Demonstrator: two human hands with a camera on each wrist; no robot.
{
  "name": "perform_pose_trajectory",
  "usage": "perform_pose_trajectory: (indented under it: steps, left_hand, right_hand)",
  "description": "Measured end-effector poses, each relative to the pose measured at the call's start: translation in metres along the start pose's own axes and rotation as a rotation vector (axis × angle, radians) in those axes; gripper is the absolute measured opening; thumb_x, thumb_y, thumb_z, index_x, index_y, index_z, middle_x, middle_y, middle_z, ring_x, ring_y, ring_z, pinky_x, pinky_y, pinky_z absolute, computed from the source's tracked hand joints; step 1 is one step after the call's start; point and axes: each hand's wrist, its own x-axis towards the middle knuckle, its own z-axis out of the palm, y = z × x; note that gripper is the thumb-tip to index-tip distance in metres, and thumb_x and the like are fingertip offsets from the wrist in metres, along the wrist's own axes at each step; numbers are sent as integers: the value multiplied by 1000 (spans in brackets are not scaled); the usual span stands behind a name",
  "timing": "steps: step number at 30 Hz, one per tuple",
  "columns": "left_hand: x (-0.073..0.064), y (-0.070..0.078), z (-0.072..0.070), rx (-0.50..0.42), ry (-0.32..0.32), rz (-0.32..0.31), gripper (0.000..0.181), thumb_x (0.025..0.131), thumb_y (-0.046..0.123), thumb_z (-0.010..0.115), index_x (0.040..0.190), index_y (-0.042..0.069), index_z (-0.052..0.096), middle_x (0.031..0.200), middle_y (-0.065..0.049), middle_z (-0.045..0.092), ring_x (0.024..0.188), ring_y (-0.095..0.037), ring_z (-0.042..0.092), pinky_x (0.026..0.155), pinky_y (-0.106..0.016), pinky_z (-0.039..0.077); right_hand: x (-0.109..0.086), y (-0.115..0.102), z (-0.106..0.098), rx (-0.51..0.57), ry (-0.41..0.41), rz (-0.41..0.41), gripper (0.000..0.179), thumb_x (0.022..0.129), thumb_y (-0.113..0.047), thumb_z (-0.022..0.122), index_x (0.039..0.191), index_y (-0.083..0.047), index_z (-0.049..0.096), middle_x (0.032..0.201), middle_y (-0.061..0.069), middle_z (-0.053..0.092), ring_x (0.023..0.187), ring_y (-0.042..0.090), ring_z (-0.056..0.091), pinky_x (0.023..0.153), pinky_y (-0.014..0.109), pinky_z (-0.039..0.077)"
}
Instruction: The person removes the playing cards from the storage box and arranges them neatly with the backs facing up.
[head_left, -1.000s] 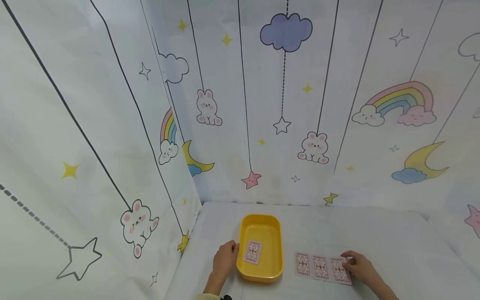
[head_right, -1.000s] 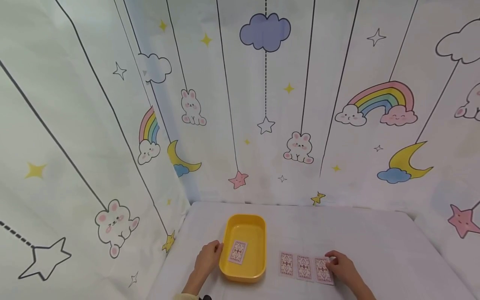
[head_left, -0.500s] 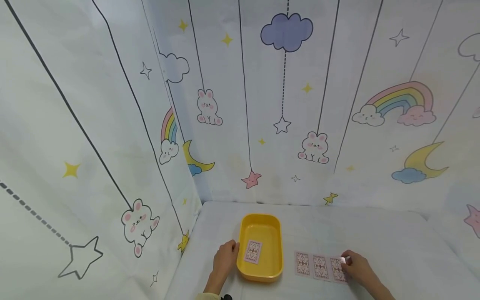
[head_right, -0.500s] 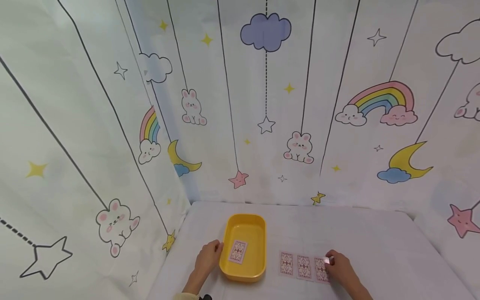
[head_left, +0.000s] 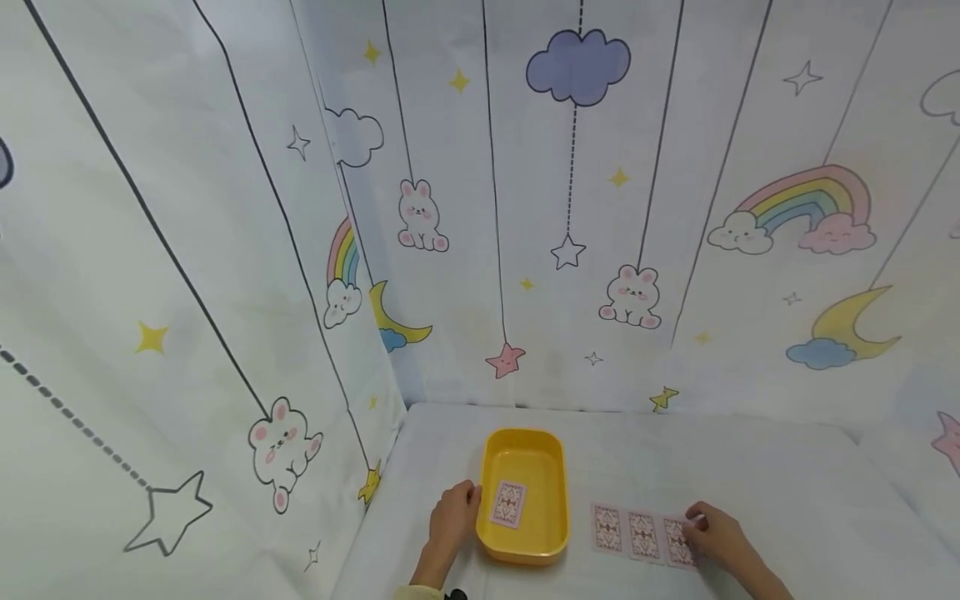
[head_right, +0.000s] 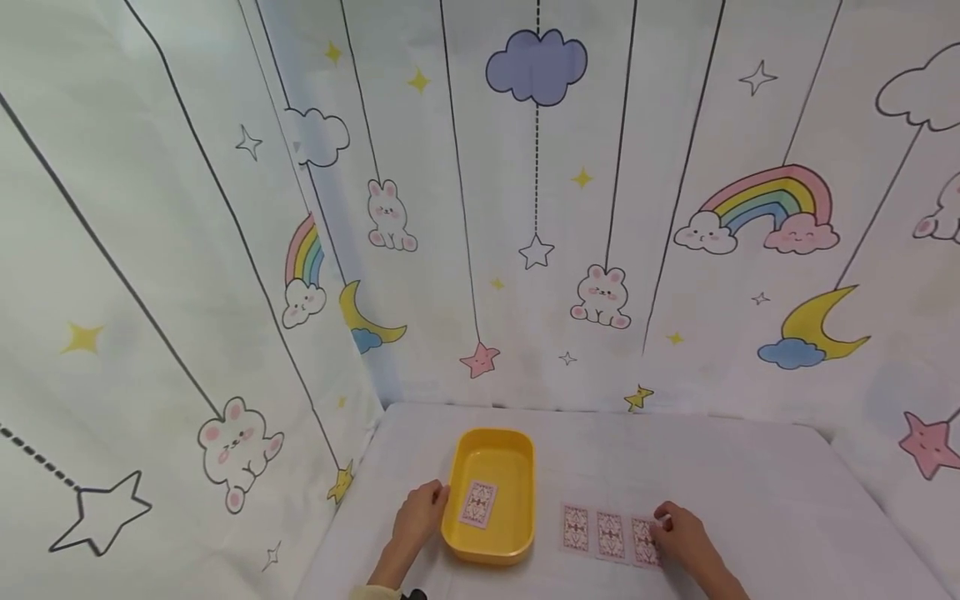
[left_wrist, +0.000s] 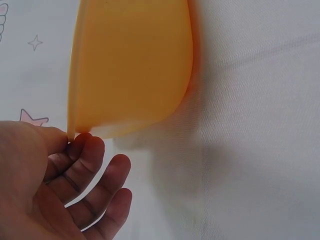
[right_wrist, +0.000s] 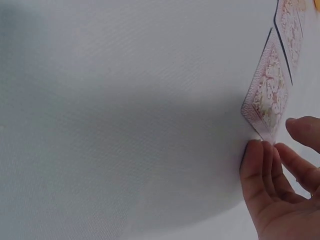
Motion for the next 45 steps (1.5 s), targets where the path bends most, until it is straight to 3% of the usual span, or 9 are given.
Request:
perform_pose_trajectory:
  steps: [6,8,17,24,29,35,41,45]
  left_hand:
    - [-1,-2,-1,-7,-1,-2,23,102,23,59,81,12,58,66,3,50,57,-12,45,51,-25,34]
    - [0,-2,-1,-6,0,-10,24,101,24,59,81,12,58,66,2,50,57,-12,45,52,-25,34]
    - [4,-3,0,-1,5,-19,24,102,24,59,81,13,57,67,3,49,57,-11,44,52,-24,33]
    - [6,-3,-2,-16,-8,-35,25,102,25,59,80,13,56,66,3,49,58,-11,45,52,-24,34]
    - [6,-3,-3,-18,-7,-10,25,102,24,59,79,13,56,66,4,49,57,-10,44,51,-24,34]
    - [4,-3,-1,-26,-18,-10,25,102,25,58,80,14,56,65,4,49,56,-10,44,50,-23,33]
    - [6,-6,2,-12,-3,5,26,102,28,57,80,15,55,65,6,47,56,-8,42,50,-23,32]
    - [6,-6,3,-6,-3,2,27,103,28,57,79,15,54,65,6,46,55,-7,41,50,-23,31]
  right_hand:
    - [4,-25,-1,-28,82,-122,24,95,-14,63,109,6,61,89,9,63,79,20,59,67,36,51]
    - [5,-40,-1,-30,102,-181,23,95,-14,64,109,4,62,89,8,64,80,19,60,69,36,52]
    - [1,-125,8,78,97,-302,24,96,-17,66,114,-1,64,94,5,66,83,15,61,73,33,52]
    - [-7,-208,34,119,10,-373,29,95,-21,70,118,-4,65,98,3,64,82,14,58,71,29,54]
    - [1,-253,57,15,-98,-440,35,91,-25,75,118,-4,65,101,7,64,84,16,58,76,34,56]
    - [13,-272,82,-135,-209,-512,42,89,-23,78,117,3,63,106,18,68,89,23,62,82,43,56]
    - [18,-277,104,-302,-244,-418,59,85,-28,81,131,3,57,126,22,62,114,37,61,103,54,47]
    - [19,-275,119,-382,-240,-372,67,81,-32,84,133,0,55,126,21,57,109,36,56,103,56,46]
